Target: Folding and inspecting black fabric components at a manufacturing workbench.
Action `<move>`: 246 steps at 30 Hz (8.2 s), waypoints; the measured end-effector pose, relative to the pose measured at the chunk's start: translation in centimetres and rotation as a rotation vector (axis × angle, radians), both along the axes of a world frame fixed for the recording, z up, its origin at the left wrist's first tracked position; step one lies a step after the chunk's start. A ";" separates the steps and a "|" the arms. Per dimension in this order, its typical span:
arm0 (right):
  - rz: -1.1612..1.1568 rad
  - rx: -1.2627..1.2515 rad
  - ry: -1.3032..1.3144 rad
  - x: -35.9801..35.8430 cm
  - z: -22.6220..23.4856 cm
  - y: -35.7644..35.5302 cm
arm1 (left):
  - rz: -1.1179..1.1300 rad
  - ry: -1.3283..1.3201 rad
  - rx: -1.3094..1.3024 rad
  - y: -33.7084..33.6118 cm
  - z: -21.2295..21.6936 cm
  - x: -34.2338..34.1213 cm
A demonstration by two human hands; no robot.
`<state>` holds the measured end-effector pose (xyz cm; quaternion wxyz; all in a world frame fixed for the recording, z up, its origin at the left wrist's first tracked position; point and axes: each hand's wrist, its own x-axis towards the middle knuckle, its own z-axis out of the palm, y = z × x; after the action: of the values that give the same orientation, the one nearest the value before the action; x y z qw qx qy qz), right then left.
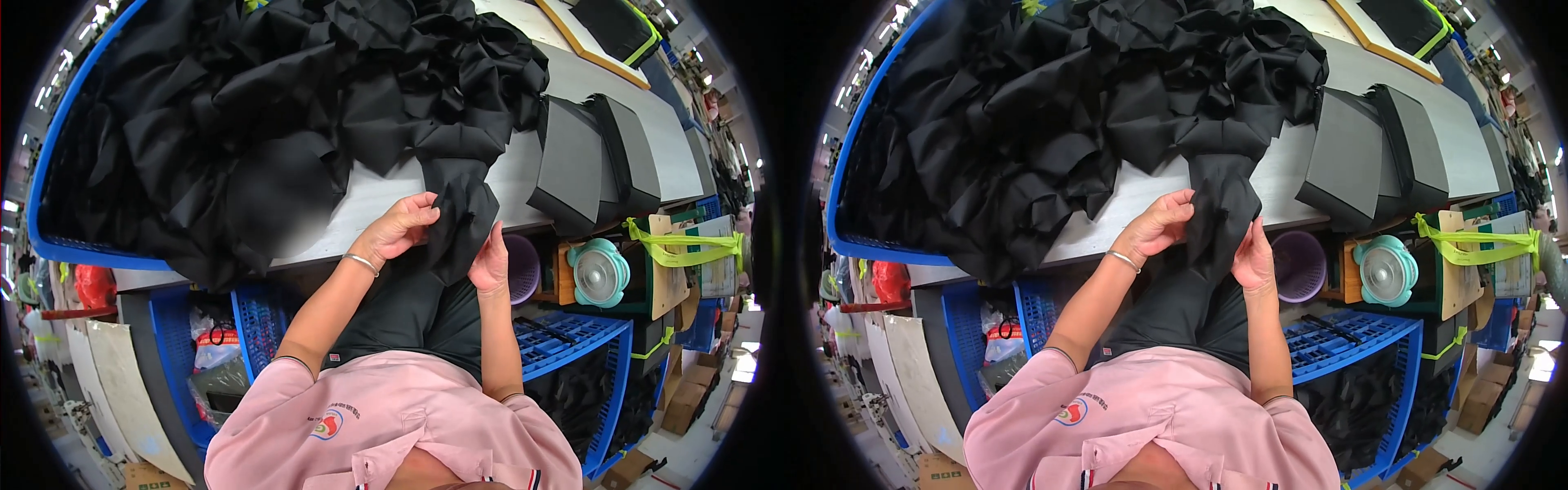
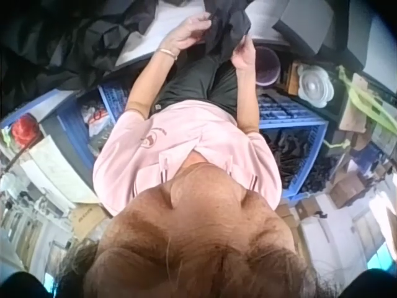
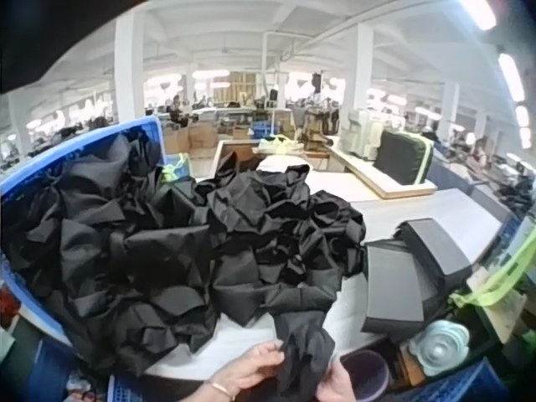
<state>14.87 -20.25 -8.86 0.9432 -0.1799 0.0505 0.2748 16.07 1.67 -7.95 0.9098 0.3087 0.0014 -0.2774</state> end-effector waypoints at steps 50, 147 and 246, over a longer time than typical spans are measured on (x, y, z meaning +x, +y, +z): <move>-1.127 -2.324 -1.010 -2.2 11.7 -4.5 | 0.161 -0.386 0.357 -6.4 4.9 -10.1; -0.529 -0.579 -0.128 -9.7 3.7 2.0 | 0.838 -0.851 1.072 -6.8 6.8 -16.7; -0.582 -1.299 -0.339 -17.4 2.2 -8.2 | 0.120 -0.201 0.489 -9.6 2.2 -15.8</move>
<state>-2.53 -28.42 -6.70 0.6760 -0.7224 0.1024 -0.1037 0.23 -7.97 -5.70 0.8185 0.5447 -0.0036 -0.1824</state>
